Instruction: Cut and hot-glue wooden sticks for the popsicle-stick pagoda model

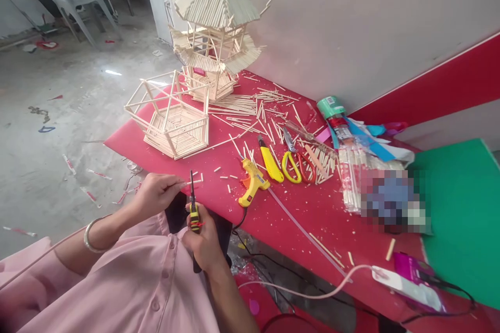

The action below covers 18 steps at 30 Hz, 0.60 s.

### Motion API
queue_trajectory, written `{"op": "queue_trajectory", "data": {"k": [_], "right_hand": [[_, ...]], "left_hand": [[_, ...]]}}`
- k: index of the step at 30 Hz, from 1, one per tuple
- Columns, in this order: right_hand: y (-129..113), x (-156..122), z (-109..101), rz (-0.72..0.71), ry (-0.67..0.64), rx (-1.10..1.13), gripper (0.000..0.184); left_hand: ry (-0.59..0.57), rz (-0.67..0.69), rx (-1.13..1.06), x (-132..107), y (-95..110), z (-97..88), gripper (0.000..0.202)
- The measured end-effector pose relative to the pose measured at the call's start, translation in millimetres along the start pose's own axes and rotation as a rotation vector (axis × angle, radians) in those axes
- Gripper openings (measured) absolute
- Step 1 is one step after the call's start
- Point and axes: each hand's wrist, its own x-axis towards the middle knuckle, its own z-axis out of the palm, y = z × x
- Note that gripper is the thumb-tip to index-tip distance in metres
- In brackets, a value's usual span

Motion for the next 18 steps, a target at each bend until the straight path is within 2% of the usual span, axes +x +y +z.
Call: {"op": "queue_trajectory", "data": {"k": [4,9,14,18], "right_hand": [[-3.2,-0.6,0.5,0.008,-0.013,0.022,0.054],[-5.3,-3.7,0.7,0.055,-0.024,0.100,0.059],[-3.3,-2.8,-2.5,0.047,-0.028,0.054,0.058],[2.9,0.0,-5.8,-0.002,-0.013,-0.018,0.055]], "left_hand": [[-0.010,-0.096,-0.034,-1.1,-1.9,-0.2,0.039],[-0.133,-0.274,-0.153,3.2,0.6,-7.4,0.038],[-0.289,-0.444,-0.366,9.0,4.6,-14.8,0.036],[-0.307,-0.522,-0.460,10.5,8.9,-17.4,0.037]]}}
